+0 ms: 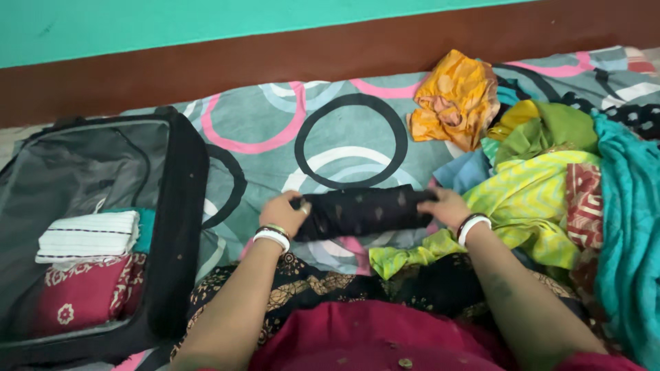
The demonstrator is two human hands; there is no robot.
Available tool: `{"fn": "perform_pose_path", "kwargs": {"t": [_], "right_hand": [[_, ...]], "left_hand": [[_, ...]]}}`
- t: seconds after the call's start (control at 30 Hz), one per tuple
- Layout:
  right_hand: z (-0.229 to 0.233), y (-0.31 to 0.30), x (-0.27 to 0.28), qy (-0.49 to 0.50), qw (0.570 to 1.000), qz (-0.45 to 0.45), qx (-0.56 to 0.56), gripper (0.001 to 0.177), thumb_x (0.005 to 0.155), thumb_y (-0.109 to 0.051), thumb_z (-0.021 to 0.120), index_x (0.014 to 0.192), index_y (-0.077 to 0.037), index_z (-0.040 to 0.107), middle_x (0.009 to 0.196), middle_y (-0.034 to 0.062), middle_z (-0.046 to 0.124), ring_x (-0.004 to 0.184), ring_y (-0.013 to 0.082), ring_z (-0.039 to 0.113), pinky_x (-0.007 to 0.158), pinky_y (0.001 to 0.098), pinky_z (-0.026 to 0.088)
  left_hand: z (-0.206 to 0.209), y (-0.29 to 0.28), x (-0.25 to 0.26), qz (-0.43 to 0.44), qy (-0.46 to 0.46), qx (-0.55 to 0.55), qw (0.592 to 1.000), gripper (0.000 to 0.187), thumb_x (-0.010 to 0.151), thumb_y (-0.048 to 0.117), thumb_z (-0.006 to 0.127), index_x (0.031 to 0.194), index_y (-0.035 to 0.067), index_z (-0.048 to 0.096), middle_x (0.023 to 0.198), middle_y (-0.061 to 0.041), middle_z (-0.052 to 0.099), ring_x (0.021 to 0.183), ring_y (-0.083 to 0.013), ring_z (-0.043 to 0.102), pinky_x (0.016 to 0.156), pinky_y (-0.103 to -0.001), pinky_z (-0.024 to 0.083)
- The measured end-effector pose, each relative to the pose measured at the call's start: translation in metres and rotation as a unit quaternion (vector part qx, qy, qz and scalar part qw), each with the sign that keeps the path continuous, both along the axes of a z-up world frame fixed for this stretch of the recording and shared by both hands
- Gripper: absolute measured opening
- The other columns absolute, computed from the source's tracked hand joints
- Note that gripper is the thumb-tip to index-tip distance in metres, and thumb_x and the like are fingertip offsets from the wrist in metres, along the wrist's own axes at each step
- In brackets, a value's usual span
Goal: The person folds several pieces of clothing, including a black patterned cloth, an orange cloth, and a turquoise cloth, on a bed. Each item is smoothed and folded into a compact rectangle before being placed into an open suitcase.
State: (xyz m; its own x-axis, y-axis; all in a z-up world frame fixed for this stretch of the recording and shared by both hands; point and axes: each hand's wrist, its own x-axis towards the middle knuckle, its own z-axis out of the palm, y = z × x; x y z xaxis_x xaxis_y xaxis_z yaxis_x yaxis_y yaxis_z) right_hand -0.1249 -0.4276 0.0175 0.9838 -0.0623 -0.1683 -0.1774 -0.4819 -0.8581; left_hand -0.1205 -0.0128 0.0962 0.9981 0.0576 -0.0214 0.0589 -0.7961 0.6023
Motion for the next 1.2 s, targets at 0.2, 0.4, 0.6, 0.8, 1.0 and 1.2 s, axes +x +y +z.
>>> {"fn": "perform_pose_path", "kwargs": {"t": [0.2, 0.4, 0.6, 0.8, 1.0, 1.2], "right_hand": [[-0.038, 0.011, 0.025, -0.019, 0.956, -0.089, 0.277, 0.035, 0.096, -0.009, 0.061, 0.130, 0.001, 0.064, 0.114, 0.0086, 0.072, 0.104, 0.0229, 0.066, 0.094, 0.0358, 0.051], [-0.098, 0.021, 0.048, -0.152, 0.956, -0.167, 0.187, 0.047, 0.098, -0.009, 0.063, 0.141, 0.003, 0.049, 0.137, 0.0080, 0.058, 0.128, 0.0223, 0.050, 0.106, 0.0346, 0.036], [-0.137, 0.020, 0.055, -0.137, 0.969, -0.202, -0.049, 0.039, 0.100, -0.023, 0.062, 0.126, 0.006, 0.059, 0.117, 0.0313, 0.066, 0.114, 0.0476, 0.061, 0.097, 0.0467, 0.047], [-0.157, 0.020, 0.056, -0.113, 0.967, -0.173, -0.150, 0.029, 0.100, -0.025, 0.057, 0.112, 0.001, 0.059, 0.106, 0.0350, 0.065, 0.101, 0.0555, 0.058, 0.087, 0.0586, 0.046], [-0.154, 0.015, 0.051, -0.123, 0.968, -0.160, -0.148, 0.032, 0.099, -0.030, 0.060, 0.114, -0.002, 0.062, 0.106, 0.0323, 0.067, 0.103, 0.0517, 0.062, 0.089, 0.0548, 0.049], [-0.155, -0.035, 0.044, 0.147, 0.947, -0.228, 0.174, 0.030, 0.098, -0.032, 0.061, 0.109, -0.004, 0.064, 0.093, 0.0160, 0.067, 0.074, 0.0285, 0.063, 0.064, 0.0456, 0.050]], "left_hand": [[-0.061, -0.001, 0.046, 0.108, -0.110, -0.232, 0.961, 0.073, 0.072, 0.029, 0.091, 0.134, 0.008, 0.059, 0.122, -0.017, 0.072, 0.110, -0.0293, 0.071, 0.097, -0.037, 0.055], [-0.102, 0.004, 0.059, 0.043, -0.042, -0.287, 0.956, 0.132, 0.073, 0.020, 0.097, 0.160, 0.010, -0.002, 0.150, -0.030, 0.041, 0.135, -0.0393, 0.049, 0.109, -0.042, 0.042], [-0.091, -0.014, 0.060, 0.038, -0.039, -0.145, 0.988, 0.111, 0.081, 0.013, 0.079, 0.164, 0.023, 0.007, 0.145, -0.028, 0.053, 0.130, -0.0430, 0.057, 0.109, -0.044, 0.046], [-0.121, -0.017, 0.073, -0.024, -0.059, -0.034, 0.997, 0.083, 0.095, 0.015, 0.063, 0.164, 0.025, 0.019, 0.147, -0.024, 0.054, 0.127, -0.0447, 0.057, 0.104, -0.048, 0.048], [-0.128, -0.005, 0.071, 0.074, -0.074, -0.037, 0.994, 0.074, 0.091, 0.027, 0.071, 0.152, 0.015, 0.030, 0.140, -0.026, 0.053, 0.123, -0.0466, 0.055, 0.100, -0.050, 0.047], [-0.123, 0.045, 0.071, 0.063, 0.087, 0.042, 0.993, 0.039, 0.096, 0.038, 0.064, 0.105, 0.002, 0.076, 0.112, -0.023, 0.073, 0.111, -0.0415, 0.067, 0.099, -0.048, 0.052]]}}
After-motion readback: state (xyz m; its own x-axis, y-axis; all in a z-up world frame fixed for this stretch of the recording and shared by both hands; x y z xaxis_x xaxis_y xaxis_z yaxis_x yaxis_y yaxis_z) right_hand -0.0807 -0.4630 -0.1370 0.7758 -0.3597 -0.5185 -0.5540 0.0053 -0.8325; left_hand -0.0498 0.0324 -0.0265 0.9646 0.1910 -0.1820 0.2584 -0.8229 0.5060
